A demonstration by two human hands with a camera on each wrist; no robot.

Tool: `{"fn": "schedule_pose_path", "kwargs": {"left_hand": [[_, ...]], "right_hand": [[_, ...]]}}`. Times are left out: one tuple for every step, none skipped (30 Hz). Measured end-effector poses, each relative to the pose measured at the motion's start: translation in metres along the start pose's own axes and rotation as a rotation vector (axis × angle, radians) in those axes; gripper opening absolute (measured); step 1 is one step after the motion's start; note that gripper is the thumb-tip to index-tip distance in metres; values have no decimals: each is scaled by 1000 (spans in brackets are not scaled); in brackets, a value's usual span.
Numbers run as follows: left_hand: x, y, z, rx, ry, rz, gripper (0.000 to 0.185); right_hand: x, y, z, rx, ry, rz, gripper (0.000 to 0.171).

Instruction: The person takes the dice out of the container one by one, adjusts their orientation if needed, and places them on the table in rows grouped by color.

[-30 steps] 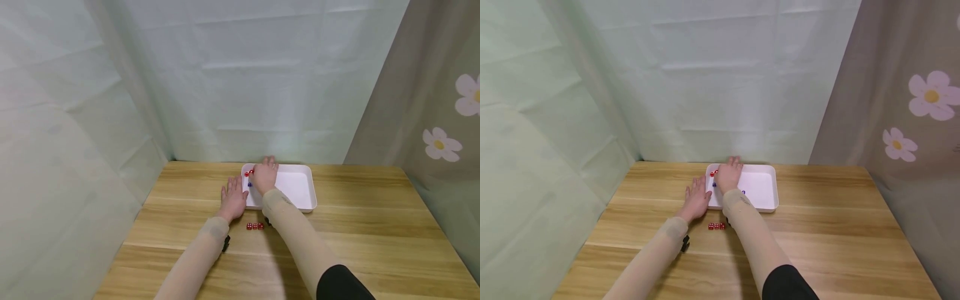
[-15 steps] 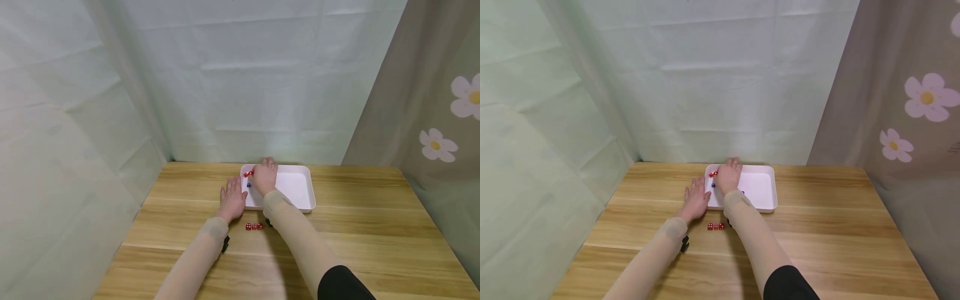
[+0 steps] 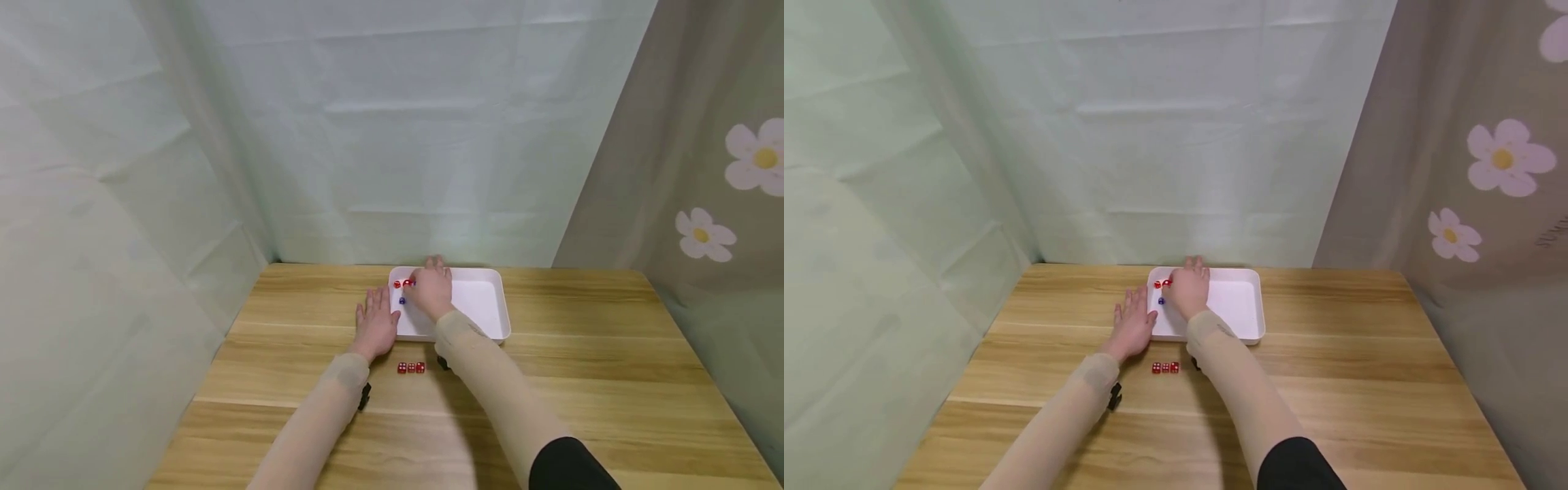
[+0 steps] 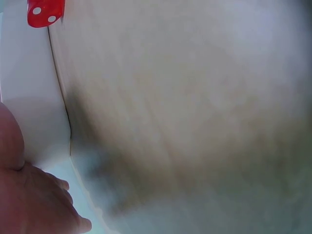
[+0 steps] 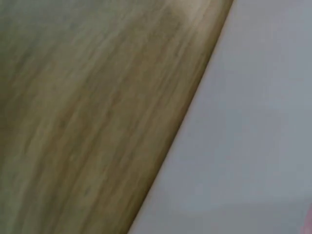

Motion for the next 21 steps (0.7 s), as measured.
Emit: {"fn": "schedule_pose_path", "kwargs": {"left_hand": [[1, -1, 1, 1, -6, -5, 72], [2, -1, 2, 1, -11, -10, 72], [3, -2, 3, -2, -13, -11, 72], [3, -3, 3, -5, -14, -12, 72], [4, -4, 3, -7, -16, -14, 72], [4, -5, 4, -7, -18, -16, 72], [5, -5, 3, -7, -19, -18, 72], [5, -6, 2, -6, -19, -18, 72], [5, -6, 2, -7, -17, -16, 72], [5, -6, 1, -6, -14, -15, 71], [5, -6, 0, -6, -6, -11, 71], [5, -6, -2, -6, 1, -5, 71], [5, -6, -3, -2, 6, -1, 71], [5, -6, -4, 2, 12, 3, 71], [4, -6, -5, 4, 17, 5, 71], [4, -7, -6, 6, 22, 7, 71], [4, -7, -7, 9, 21, 6, 71], [4, -8, -7, 13, 15, 2, 71], [5, -9, -7, 12, 7, -3, 71], [5, -9, -8, 1, 4, -5, 71], [6, -10, -8, -6, -7, -9, 72]], "right_hand": [[-1, 1, -1, 12, 0, 2, 27], [-1, 3, -1, 23, -4, 4, 28], [-2, 4, -2, 30, -5, 2, 28], [-3, 5, -3, 35, -9, 0, 29], [-4, 6, -5, 43, -11, -6, 29], [-5, 7, -7, 47, -13, -15, 30], [-6, 7, -9, 52, -16, -25, 31], [-7, 8, -12, 59, -18, -36, 31], [-9, 8, -15, 64, -16, -51, 31], [-10, 9, -17, 70, -18, -61, 31], [-11, 11, -20, 75, -18, -74, 30], [-12, 12, -21, 72, -19, -88, 30], [-14, 13, -23, 70, -20, -101, 29], [-15, 15, -24, 67, -20, -115, 28], [-17, 16, -25, 61, -20, -131, 28], [-19, 18, -26, 59, -20, -146, 27], [-21, 19, -27, 56, -19, -162, 27], [-23, 20, -28, 54, -18, -175, 26], [-24, 22, -30, 58, -16, -185, 26], [-26, 23, -32, 64, -15, -194, 25], [-28, 25, -33, 70, -14, -202, 25]]}}
Point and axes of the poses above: each hand's wrist, its own x-axis towards the middle knuckle, its own z-axis out of the palm, y = z × x, the point moved 1 cm from there along x, towards the middle knuckle, and after that the axes turned 6 degrees about y, right-handed, at the moved point
